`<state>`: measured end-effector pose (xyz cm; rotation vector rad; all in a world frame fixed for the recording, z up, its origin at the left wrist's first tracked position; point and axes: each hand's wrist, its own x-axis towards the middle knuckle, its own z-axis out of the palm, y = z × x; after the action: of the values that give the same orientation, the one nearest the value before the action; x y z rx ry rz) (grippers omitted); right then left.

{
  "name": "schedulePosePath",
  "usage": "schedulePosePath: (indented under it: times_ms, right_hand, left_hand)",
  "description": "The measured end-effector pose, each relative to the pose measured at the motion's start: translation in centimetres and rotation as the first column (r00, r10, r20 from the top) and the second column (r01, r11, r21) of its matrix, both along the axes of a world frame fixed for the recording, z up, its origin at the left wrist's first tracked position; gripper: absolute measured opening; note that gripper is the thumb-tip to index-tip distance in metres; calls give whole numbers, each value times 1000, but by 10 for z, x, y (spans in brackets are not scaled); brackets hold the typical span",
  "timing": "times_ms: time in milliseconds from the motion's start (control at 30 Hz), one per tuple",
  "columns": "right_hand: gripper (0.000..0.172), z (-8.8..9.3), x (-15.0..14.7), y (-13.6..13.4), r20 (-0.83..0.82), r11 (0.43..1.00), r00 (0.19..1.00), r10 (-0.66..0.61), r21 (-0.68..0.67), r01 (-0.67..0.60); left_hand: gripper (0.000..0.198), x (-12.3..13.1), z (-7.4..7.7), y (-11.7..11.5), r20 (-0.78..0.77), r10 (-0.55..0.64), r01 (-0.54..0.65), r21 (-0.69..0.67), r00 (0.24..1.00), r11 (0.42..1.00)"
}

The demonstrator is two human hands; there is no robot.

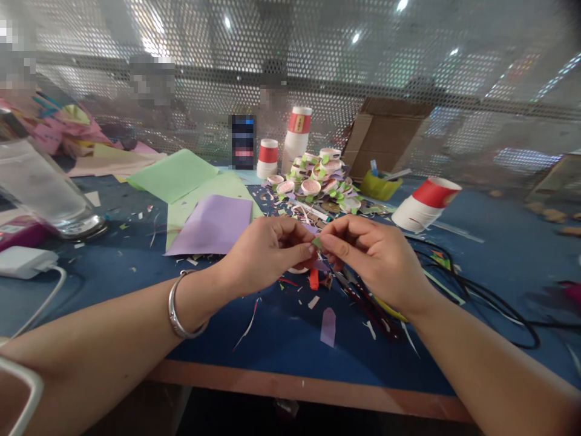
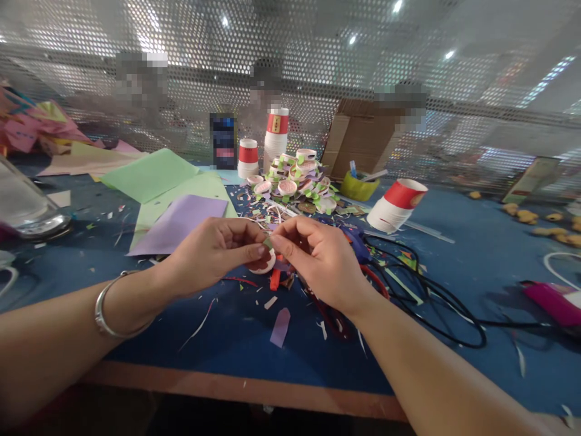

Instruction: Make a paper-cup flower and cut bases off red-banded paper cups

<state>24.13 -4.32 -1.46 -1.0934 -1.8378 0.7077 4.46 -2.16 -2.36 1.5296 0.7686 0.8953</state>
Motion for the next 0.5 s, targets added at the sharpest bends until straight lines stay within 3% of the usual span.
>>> schedulePosePath:
  times_ms: [133,233,367,500]
  right_hand:
    - [15,3,11,7,59,992,991,-120,53,117]
    - [18,9,25,7,252,988,956,-153,42,147]
    - [21,12,41,-10,597,988,797,-92,-42,146]
    - [18,1,50,-33,755,986,652,-65,-53,159]
  left_hand:
    - [16,-2,2,1,39,20,-20,-16,999,1000]
    - [16,-3,1,3,71,39,-36,-51,997,998]
    - [14,-3,0,6,115,43,-26,-142,992,990]
    - [13,-4,1,6,145,37,-13,-165,989,986]
